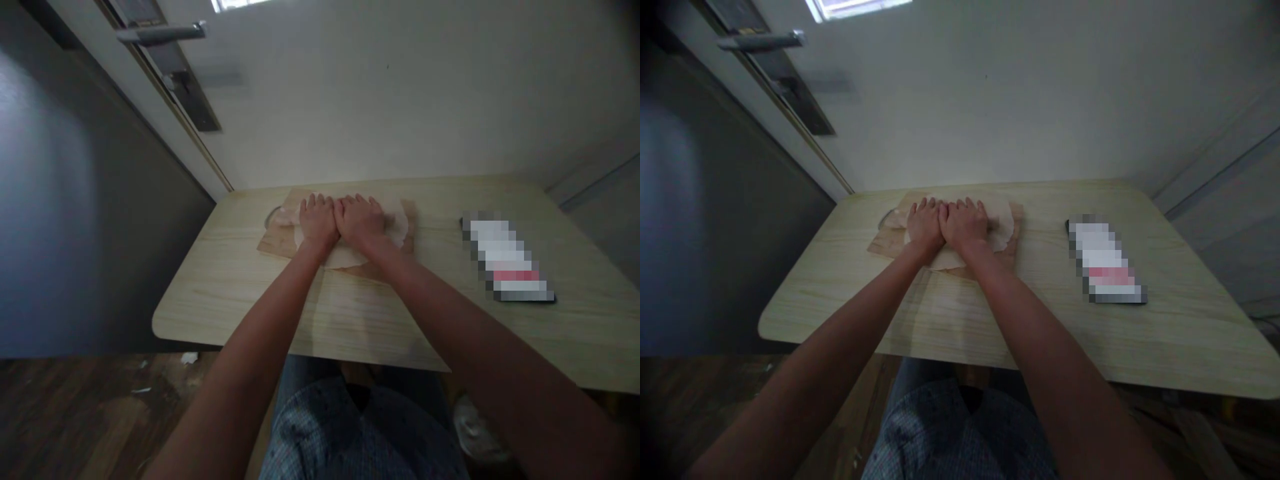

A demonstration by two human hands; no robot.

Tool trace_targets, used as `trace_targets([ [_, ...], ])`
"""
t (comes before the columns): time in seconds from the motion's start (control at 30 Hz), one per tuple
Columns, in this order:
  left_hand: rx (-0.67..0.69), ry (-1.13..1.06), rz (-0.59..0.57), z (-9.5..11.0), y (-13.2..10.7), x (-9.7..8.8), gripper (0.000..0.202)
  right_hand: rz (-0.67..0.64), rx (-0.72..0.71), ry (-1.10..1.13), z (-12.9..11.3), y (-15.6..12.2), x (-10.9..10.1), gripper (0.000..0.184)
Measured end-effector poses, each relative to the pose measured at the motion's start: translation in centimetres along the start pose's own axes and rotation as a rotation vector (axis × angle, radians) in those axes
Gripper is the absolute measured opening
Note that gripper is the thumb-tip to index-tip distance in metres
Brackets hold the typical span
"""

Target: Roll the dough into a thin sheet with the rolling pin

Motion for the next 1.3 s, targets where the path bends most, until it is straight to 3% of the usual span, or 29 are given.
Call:
trace_targets([
  [0.17,-0.001,-0.032,-0.01,-0.4,2.1,0.6,0.037,-0.038,0.024,0.009,0.5,2.0,0.4,0.048],
  [0.33,-0.1,-0.084,-0.075,-0.9,4.6,1.2,0.043,-0.045,0.131,0.068,1.3,4.4,1.6,0.062],
  [0.47,-0.18,-0.121,-0.114,-1.1,6.2,1.5,0.046,-0.031,0.111,0.154,1.6,6.3,2.2,0.067],
  [0.67,-0.217,-0.168,-0.13,-1.2,8.3,2.1,0.044,-0.186,0.169,0.125,2.0,8.3,2.2,0.072],
  [0.77,-0.227,-0.189,-0.126,-1.3,8.9,2.4,0.044,-0.158,0.158,0.131,2.1,9.0,2.4,0.064],
  [0.83,-0.234,-0.194,-0.123,-1.2,9.1,2.4,0.044,-0.161,0.165,0.139,2.2,9.1,2.7,0.058],
  [0.97,-0.238,-0.174,-0.111,-1.2,8.5,2.2,0.041,-0.196,0.161,0.1,2.0,8.4,2.3,0.072],
  [1.13,-0.221,-0.132,-0.108,-1.0,6.8,1.4,0.041,-0.151,0.154,0.057,1.5,6.6,1.5,0.063],
  [1.3,-0.156,-0.091,-0.071,-0.7,4.7,0.5,0.044,-0.154,0.149,0.001,1.5,5.3,2.1,0.061],
])
Point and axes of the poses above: each hand's wrist, its own y-axis towards the middle knuckle, its own x-axis out of the palm, z = x × y, the point moved 3 cm from there along y, towards the middle knuckle, and after that the axes turned 12 degrees about -y, right-handed, at the moved point
